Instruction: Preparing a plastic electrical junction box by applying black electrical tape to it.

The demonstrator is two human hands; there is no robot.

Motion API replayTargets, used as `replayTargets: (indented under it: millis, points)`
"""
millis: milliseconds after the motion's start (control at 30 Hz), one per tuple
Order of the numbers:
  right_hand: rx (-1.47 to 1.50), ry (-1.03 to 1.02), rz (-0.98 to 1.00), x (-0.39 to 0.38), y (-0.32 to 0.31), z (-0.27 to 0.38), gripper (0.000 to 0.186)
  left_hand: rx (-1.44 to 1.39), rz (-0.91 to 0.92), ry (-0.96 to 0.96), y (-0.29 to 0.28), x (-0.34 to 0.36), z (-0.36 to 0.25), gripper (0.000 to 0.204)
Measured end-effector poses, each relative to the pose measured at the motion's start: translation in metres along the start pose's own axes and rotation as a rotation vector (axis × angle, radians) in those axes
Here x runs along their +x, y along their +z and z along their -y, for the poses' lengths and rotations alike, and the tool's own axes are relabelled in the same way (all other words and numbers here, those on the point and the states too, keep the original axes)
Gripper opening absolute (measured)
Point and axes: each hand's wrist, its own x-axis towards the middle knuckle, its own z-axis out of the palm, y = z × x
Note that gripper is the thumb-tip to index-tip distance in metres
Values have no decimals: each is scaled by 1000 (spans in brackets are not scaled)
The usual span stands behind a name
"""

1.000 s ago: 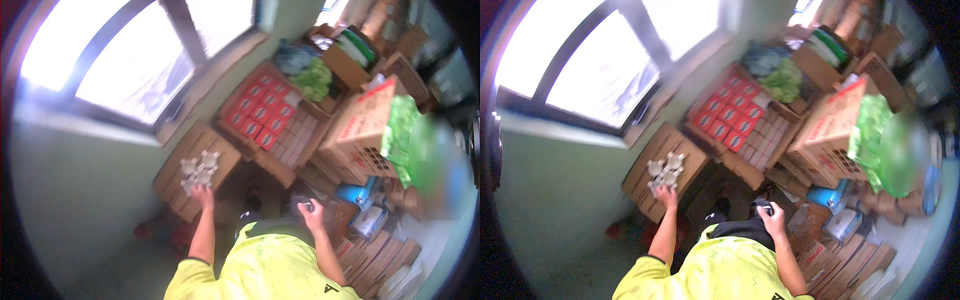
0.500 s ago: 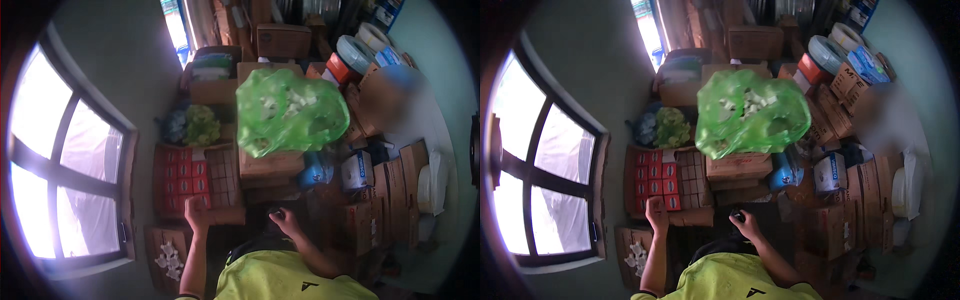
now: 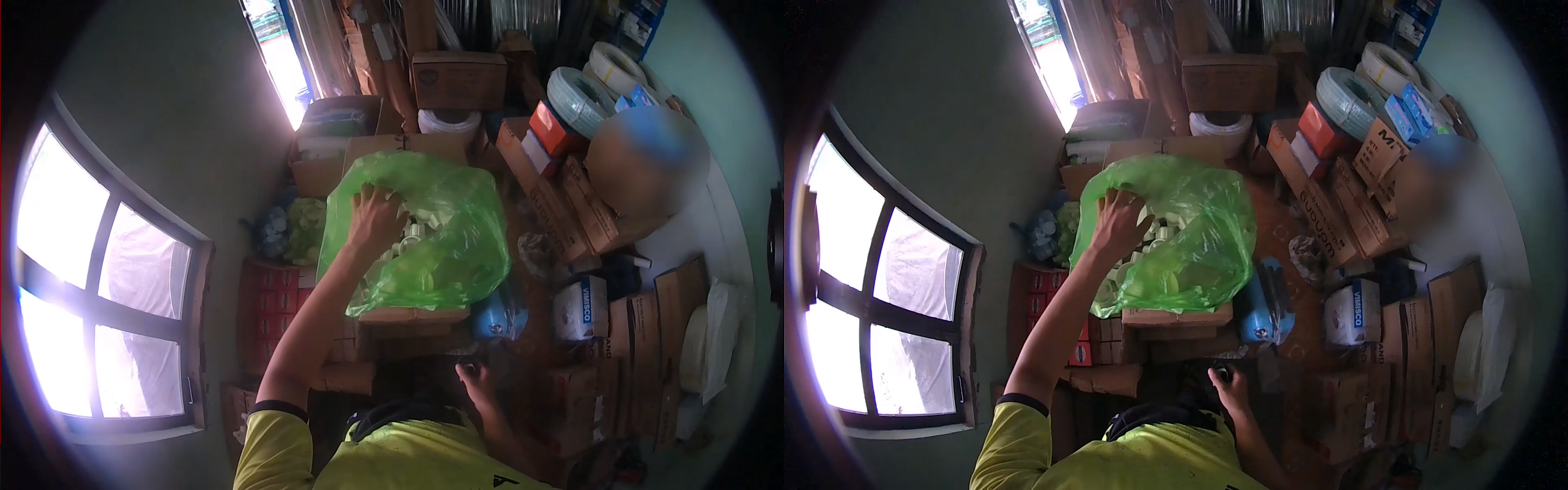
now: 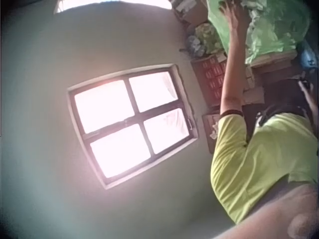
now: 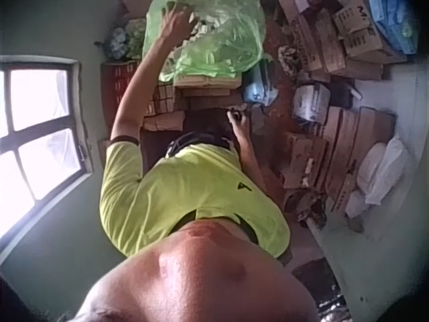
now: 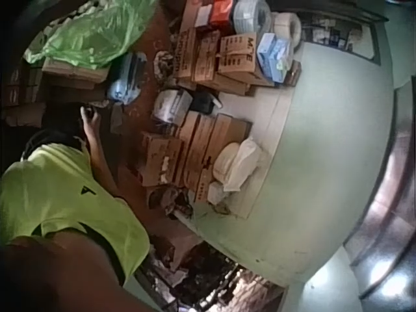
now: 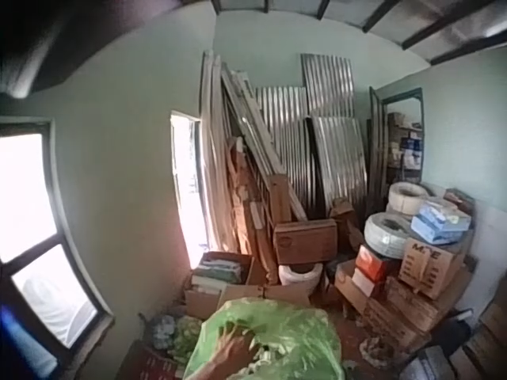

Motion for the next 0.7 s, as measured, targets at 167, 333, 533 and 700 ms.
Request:
replayTargets:
  millis: [167,333,533,700]
  points:
    - [5,-74,-6,18,-18,5,26,232,-68,-11,27,23,-17,46]
    - [8,-150,2,30,-23,17,25,272,-197,75,39,17,-16,25]
    - [-1,-117,17,21,-9,42,23,61,-256,45,-15,-3,-35,31]
    - [-195,-203,52,-16,12,116,21,-410,-278,-55,-98,-70,-38,36]
